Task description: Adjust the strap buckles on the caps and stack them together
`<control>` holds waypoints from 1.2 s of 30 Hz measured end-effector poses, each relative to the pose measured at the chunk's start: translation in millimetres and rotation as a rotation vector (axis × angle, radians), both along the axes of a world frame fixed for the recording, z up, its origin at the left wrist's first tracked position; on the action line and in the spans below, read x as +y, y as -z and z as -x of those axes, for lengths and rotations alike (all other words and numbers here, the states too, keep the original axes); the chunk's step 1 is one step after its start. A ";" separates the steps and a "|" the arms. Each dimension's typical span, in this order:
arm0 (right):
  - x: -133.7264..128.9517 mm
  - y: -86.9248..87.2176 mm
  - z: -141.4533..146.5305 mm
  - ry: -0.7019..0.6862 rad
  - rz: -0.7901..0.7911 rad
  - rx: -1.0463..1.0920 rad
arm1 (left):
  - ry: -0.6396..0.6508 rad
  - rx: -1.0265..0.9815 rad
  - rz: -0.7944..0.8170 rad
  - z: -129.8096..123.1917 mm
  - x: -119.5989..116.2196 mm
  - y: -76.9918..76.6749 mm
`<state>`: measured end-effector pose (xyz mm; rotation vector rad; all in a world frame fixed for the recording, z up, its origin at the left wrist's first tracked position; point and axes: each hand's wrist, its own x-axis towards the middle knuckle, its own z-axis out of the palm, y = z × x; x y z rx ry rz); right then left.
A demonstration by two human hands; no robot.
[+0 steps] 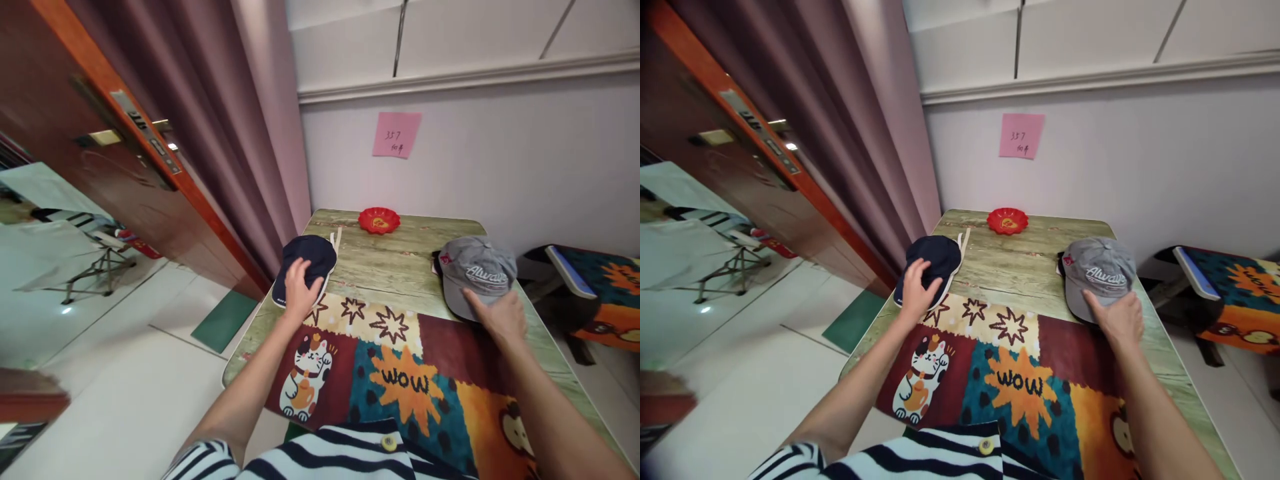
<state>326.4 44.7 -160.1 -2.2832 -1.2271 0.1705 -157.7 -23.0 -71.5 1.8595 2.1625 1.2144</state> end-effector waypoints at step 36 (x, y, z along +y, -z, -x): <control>-86.7 -86.7 110.1 -0.605 -0.173 0.721 | -0.006 -0.169 -0.321 38.5 57.6 -103.9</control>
